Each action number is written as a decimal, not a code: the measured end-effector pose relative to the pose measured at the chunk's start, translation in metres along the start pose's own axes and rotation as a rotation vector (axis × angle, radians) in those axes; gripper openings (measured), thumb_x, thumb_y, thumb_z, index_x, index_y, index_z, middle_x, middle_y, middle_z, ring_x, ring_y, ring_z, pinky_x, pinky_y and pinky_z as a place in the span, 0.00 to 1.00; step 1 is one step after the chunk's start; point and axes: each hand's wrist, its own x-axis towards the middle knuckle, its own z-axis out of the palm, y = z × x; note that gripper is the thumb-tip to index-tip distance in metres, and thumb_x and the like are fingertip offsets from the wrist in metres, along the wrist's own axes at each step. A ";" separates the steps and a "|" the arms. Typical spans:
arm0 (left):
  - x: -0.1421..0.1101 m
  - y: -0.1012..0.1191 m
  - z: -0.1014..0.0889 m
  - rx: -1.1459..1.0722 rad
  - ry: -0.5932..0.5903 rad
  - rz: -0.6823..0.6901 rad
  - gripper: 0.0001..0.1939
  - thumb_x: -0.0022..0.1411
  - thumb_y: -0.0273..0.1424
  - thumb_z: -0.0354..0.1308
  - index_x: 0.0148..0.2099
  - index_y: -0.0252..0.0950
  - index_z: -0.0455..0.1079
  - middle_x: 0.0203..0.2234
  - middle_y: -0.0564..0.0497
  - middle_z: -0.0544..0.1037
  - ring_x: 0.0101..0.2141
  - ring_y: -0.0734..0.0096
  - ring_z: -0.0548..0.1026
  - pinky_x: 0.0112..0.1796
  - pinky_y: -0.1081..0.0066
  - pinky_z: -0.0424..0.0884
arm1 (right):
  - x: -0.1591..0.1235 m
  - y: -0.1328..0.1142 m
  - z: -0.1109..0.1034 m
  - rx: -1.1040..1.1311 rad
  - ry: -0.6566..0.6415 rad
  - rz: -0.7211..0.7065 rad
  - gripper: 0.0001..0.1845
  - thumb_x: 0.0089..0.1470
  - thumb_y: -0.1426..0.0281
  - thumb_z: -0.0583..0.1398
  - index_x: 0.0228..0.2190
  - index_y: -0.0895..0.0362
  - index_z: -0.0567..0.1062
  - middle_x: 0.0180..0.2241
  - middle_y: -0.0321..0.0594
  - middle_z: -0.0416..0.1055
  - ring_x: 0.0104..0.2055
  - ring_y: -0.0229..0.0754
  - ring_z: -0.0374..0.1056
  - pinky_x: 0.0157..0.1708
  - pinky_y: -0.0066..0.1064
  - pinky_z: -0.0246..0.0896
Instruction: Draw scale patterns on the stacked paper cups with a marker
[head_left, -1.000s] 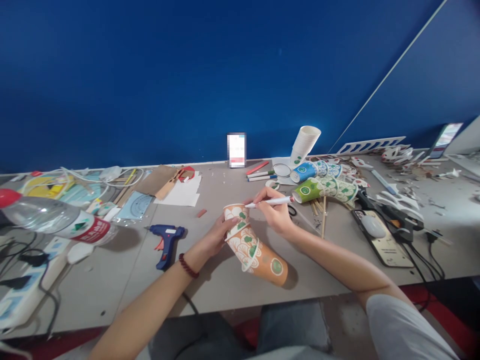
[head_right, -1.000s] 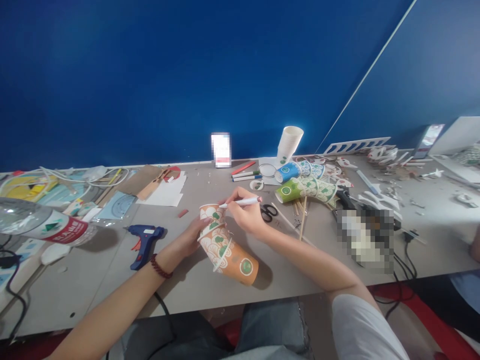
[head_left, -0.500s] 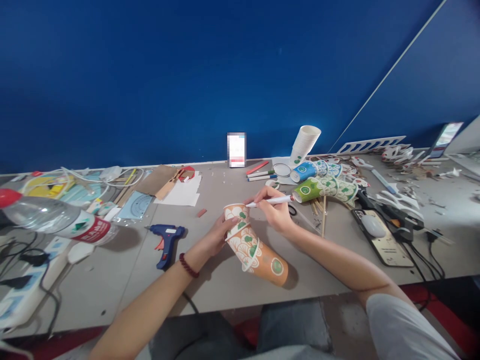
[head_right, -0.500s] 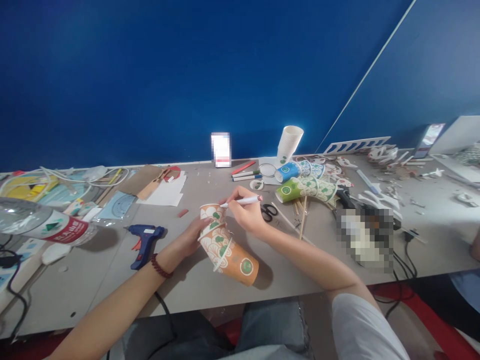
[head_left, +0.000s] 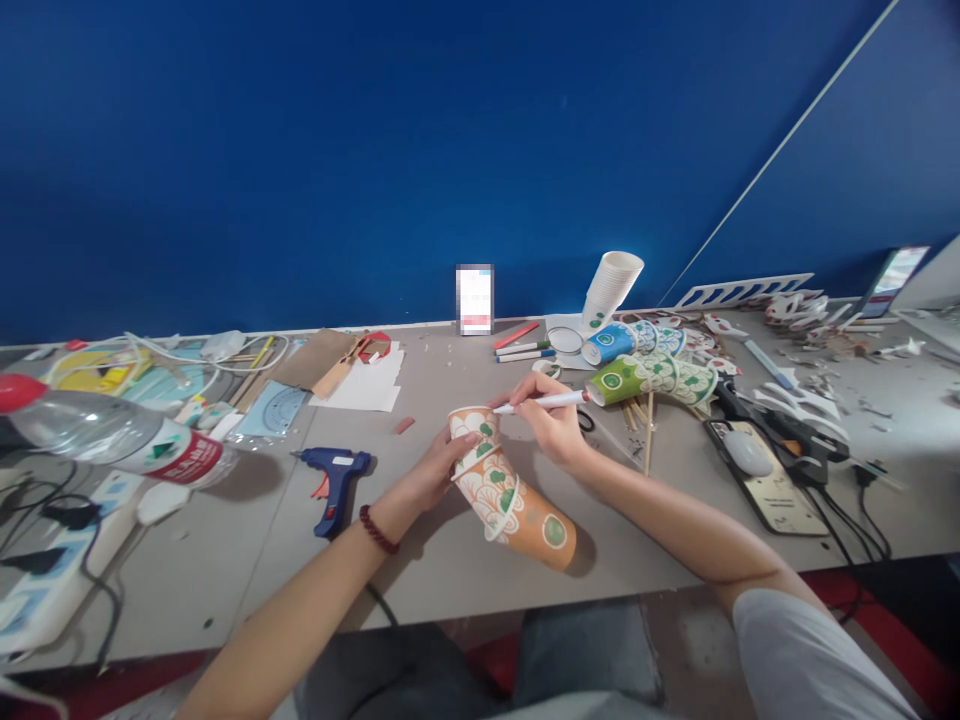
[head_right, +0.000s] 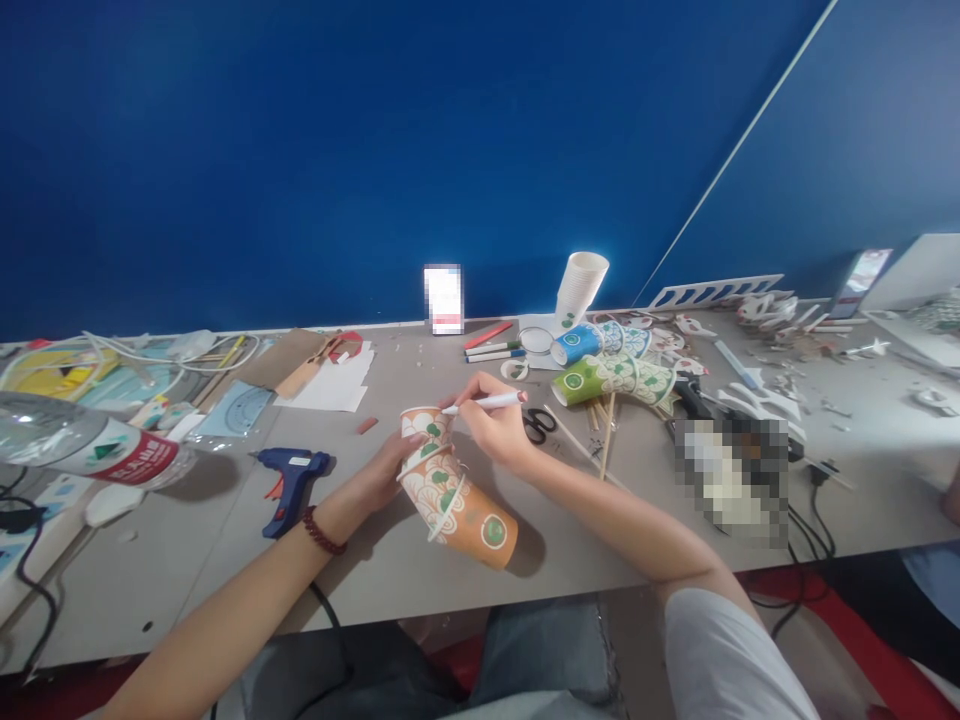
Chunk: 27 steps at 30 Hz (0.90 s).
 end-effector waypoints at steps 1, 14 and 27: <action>0.000 0.001 0.000 0.004 0.001 0.002 0.34 0.46 0.42 0.66 0.54 0.33 0.66 0.38 0.42 0.78 0.37 0.56 0.77 0.40 0.59 0.69 | 0.000 0.000 0.000 0.006 0.000 -0.001 0.06 0.44 0.77 0.56 0.22 0.54 0.69 0.20 0.31 0.69 0.30 0.42 0.74 0.31 0.32 0.65; 0.002 -0.004 -0.003 0.008 0.026 -0.016 0.33 0.46 0.42 0.67 0.52 0.32 0.66 0.38 0.41 0.78 0.36 0.57 0.77 0.40 0.59 0.70 | 0.001 0.003 0.000 0.028 0.007 -0.010 0.06 0.43 0.77 0.56 0.21 0.54 0.68 0.20 0.30 0.70 0.28 0.42 0.74 0.31 0.32 0.65; 0.004 0.001 -0.004 -0.159 -0.006 -0.021 0.27 0.46 0.42 0.67 0.46 0.31 0.72 0.37 0.40 0.80 0.38 0.55 0.77 0.42 0.59 0.71 | 0.006 0.006 -0.006 0.026 0.044 0.006 0.02 0.44 0.72 0.58 0.23 0.53 0.68 0.21 0.31 0.68 0.31 0.44 0.73 0.36 0.38 0.68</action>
